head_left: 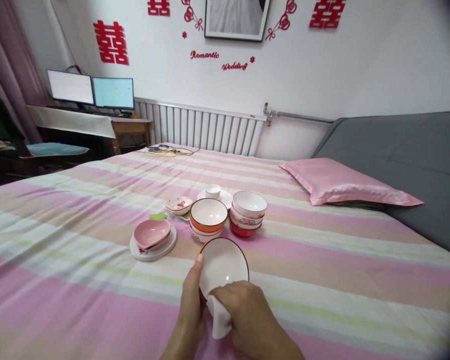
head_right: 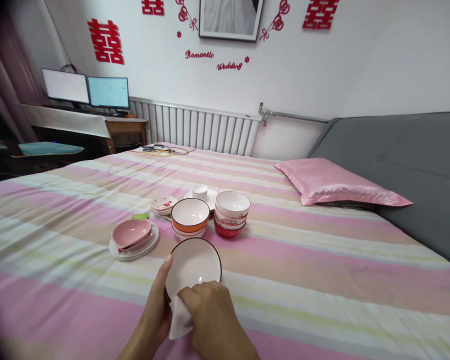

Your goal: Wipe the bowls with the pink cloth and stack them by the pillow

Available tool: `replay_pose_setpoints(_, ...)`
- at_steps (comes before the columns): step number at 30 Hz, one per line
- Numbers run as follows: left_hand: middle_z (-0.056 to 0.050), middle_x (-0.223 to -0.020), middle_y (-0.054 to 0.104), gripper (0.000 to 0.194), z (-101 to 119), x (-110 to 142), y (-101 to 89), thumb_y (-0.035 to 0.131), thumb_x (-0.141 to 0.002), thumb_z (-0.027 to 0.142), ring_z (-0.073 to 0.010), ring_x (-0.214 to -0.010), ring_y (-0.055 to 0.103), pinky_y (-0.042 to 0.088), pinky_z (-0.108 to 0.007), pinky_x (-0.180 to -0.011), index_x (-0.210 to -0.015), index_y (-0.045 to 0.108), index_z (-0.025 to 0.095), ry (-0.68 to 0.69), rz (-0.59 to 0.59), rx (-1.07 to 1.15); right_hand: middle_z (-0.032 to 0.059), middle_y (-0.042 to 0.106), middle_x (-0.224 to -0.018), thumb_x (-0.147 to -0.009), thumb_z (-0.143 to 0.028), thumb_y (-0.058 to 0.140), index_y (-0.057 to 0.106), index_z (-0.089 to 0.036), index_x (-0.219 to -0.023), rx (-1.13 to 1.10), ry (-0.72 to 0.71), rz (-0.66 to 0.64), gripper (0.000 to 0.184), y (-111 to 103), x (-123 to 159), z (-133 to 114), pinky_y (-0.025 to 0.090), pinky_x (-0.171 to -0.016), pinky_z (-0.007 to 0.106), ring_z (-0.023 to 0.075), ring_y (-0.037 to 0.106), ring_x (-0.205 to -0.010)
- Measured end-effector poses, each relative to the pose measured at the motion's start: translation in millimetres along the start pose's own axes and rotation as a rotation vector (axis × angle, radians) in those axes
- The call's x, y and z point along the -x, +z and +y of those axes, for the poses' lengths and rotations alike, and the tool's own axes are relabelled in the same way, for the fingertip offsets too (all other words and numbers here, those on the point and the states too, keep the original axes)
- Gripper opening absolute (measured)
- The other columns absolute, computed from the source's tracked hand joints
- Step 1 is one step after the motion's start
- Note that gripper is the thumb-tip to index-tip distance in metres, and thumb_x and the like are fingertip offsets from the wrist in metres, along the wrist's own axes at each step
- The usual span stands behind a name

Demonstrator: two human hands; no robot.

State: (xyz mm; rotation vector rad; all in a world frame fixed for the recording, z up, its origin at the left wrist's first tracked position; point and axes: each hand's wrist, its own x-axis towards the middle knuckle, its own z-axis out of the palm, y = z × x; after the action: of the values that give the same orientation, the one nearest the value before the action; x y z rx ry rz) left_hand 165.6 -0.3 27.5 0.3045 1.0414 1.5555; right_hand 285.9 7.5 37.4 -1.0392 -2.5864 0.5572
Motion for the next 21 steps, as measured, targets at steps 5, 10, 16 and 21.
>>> replay_pose_setpoints(5,-0.007,-0.073,0.07,0.049,9.9,7.0,-0.7,0.059,-0.072,0.058,-0.0217,-0.066,0.066,0.049,-0.03,-0.059,-0.095,0.064,0.014,-0.297,-0.15,-0.045,-0.0035,0.06,-0.064,-0.065,-0.012,0.056,0.052,-0.02,-0.063,-0.144,0.017,0.06,0.009,-19.2,8.9,0.9,0.031,-0.058,0.023,0.0124,0.053,-0.06)
replay_pose_setpoints(10,-0.001,-0.054,0.062,0.06,10.8,-7.3,-13.9,0.046,-0.064,0.077,-0.0162,-0.049,0.058,0.045,-0.028,-0.056,-0.064,0.056,0.018,-0.235,-0.146,-0.316,-0.0024,0.056,-0.063,-0.071,-0.028,0.067,0.056,-0.017,-0.069,-0.853,0.134,0.128,0.015,-46.9,18.7,11.9,0.038,-0.055,0.021,0.0111,0.051,-0.059)
replay_pose_setpoints(16,-0.005,-0.079,0.071,0.044,15.0,-5.7,-18.8,0.067,-0.062,0.061,-0.0224,-0.08,0.064,0.046,-0.03,-0.071,-0.075,0.067,0.018,0.051,-0.189,-0.236,-0.0024,0.062,-0.058,-0.06,-0.031,0.08,0.056,-0.02,-0.088,-1.68,0.364,0.204,0.038,-47.3,21.6,27.0,0.044,-0.041,0.021,0.0106,0.054,-0.041)
replay_pose_setpoints(21,-0.008,-0.091,0.073,0.061,11.4,6.8,-21.9,0.085,-0.044,0.045,-0.0253,-0.085,0.066,0.05,-0.028,-0.071,-0.098,0.07,0.02,-0.021,-0.446,0.041,0.0026,0.07,-0.064,-0.056,-0.022,0.082,0.064,-0.016,-0.08,-1.933,0.375,0.192,0.031,-34.3,13.2,37.8,0.051,-0.048,0.022,0.0145,0.065,-0.049)
